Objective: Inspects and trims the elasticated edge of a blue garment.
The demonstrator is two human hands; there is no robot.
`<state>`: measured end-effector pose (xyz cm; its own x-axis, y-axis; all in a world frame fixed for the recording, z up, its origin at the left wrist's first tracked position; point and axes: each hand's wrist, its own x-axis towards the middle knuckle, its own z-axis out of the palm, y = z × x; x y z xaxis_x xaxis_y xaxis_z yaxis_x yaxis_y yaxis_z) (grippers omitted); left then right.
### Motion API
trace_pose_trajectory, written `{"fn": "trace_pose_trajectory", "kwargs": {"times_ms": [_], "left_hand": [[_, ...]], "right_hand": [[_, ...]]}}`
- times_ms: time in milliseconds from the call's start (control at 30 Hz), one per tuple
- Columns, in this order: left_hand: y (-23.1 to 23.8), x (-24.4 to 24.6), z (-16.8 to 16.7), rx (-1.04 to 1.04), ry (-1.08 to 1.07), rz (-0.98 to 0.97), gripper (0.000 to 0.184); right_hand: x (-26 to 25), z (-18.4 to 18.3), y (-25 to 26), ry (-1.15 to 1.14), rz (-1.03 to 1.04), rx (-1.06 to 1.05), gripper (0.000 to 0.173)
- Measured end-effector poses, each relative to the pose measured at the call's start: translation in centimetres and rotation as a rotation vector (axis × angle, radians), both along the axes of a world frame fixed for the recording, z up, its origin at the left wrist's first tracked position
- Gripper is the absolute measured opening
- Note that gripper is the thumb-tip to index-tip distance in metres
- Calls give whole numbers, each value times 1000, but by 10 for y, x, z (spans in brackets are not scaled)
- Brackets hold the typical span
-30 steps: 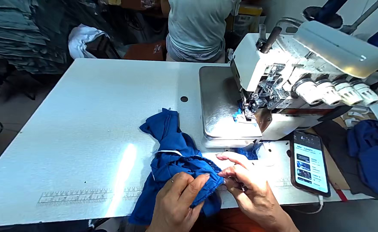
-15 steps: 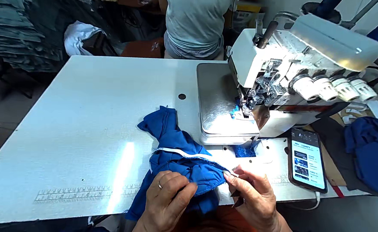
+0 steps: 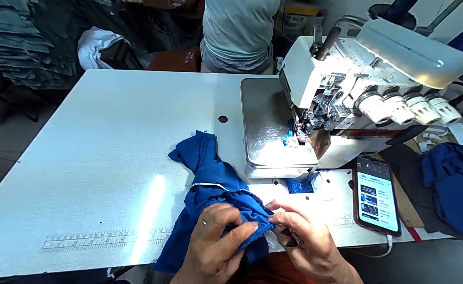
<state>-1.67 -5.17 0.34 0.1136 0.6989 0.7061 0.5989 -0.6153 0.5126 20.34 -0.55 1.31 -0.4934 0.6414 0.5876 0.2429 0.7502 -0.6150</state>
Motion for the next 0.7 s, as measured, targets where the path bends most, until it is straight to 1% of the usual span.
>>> {"fn": "trace_pose_trajectory", "kwargs": {"times_ms": [67,167,233,300,467,633,700], "left_hand": [[4,4,7,-132,-168,-89,11],[8,6,15,-373,-362,-206,15],[10,6,19,-502,-415,-241,20],[11,7,21,-545,-443,-244,19],[12,12,24,-651,-531,-185,14],[13,15,26,-745,-607,-92,10],[12,14,29,-790,-631,-83,11]], "right_hand": [[3,7,2,72,74,-178,13],[5,16,4,70,53,-346,15],[6,20,6,53,25,-472,16],[5,24,7,40,-5,-561,17],[0,22,6,11,-68,-594,16],[0,21,6,18,-27,-660,14],[1,21,7,7,-6,-678,17]]}}
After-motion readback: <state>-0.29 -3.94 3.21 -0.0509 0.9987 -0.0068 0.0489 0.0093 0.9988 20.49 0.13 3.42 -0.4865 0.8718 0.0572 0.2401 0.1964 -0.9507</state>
